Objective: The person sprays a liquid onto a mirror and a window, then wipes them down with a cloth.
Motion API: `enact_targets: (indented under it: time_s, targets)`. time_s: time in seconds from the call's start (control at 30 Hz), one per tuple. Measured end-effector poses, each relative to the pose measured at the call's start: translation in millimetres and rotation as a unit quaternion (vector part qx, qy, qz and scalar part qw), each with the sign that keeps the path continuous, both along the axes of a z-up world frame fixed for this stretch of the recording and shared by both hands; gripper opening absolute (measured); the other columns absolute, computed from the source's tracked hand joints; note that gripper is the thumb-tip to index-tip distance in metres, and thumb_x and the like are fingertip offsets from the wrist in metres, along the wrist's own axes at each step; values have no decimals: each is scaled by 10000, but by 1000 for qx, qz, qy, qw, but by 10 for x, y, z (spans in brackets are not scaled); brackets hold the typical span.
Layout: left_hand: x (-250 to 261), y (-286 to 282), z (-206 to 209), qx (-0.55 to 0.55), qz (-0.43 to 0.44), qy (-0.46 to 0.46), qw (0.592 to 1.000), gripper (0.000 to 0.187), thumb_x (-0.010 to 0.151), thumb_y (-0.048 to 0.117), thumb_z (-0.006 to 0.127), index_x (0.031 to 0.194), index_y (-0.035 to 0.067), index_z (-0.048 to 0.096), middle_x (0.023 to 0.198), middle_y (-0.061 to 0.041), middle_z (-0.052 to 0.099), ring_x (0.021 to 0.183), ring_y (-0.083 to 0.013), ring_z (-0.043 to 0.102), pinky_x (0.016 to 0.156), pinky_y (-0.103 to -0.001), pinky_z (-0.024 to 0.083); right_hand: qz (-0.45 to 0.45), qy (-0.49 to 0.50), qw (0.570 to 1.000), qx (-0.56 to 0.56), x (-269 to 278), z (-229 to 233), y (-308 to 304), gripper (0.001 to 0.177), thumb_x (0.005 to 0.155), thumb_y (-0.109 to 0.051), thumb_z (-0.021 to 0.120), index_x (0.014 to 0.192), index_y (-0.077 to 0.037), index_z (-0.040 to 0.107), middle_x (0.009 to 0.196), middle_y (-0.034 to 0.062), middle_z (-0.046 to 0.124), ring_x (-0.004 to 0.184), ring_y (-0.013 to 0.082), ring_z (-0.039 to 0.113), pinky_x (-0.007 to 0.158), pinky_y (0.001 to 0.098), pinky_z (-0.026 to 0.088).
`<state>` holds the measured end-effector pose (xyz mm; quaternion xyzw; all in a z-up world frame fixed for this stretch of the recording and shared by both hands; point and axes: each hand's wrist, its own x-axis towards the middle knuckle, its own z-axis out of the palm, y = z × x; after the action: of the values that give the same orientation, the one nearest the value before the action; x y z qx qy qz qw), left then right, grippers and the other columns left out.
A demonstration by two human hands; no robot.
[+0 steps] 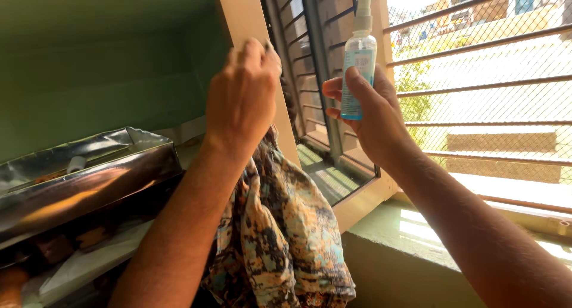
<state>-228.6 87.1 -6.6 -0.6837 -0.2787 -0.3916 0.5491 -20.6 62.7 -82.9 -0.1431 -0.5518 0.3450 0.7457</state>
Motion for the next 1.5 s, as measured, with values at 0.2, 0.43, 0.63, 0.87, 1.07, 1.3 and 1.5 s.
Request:
enact_targets:
  time_s: [0.2,0.43,0.63,0.87,1.07,1.3,1.5]
  targets:
    - [-203,159,-9,-44,-86,9,995,241,940,51,684,1170,71,751,1068,-101,621,999,-306,654,815,-414,594,-29,-20,999,-40,-7,-41,-28,362,1013,-342,557,1259,-82,508,1095,84,690,1076,179,676,878,397,585]
    - [-135,367,37,14,-145,-83,986,308,854,35,780,1155,96,757,1361,-149,512,1223,-450,557,1025,-516,453,-156,-98,983,8,109,-76,-64,384,952,-311,686,1215,-33,654,1030,72,678,979,150,670,873,375,572]
    - [9,613,102,-101,-246,-194,944,288,971,-37,728,1221,105,730,1669,-309,218,1434,-501,481,1257,-528,432,-201,-126,971,22,277,-130,-120,353,945,-284,750,1182,-31,684,1020,46,668,961,123,643,857,332,552]
    - [18,615,226,-48,-266,-155,950,261,862,-64,741,1080,77,710,1513,-366,297,1319,-551,508,1121,-505,469,-162,-138,977,21,467,-198,75,378,942,-281,749,1224,-43,664,1039,60,698,1025,150,683,896,356,578]
    - [104,533,107,-93,-280,-200,934,222,985,-50,696,1155,87,662,1505,-322,377,1336,-484,558,1149,-469,510,-127,-100,986,-37,572,-133,442,402,890,-221,775,1238,-54,665,1068,78,729,1036,204,707,901,389,594]
    - [257,201,175,-134,-242,-203,939,228,947,-95,655,1138,26,623,1553,-346,327,1420,-517,511,1152,-497,503,-104,-86,991,3,455,695,726,412,904,-233,767,1242,-27,656,1116,87,747,1126,199,725,988,390,598]
    - [321,215,245,-178,-180,-255,933,346,818,-125,627,1106,61,667,1508,-343,350,1359,-539,537,1056,-541,521,-100,-57,993,-17,432,1215,900,455,945,-243,735,1321,-18,614,1161,84,726,1118,183,704,985,376,586]
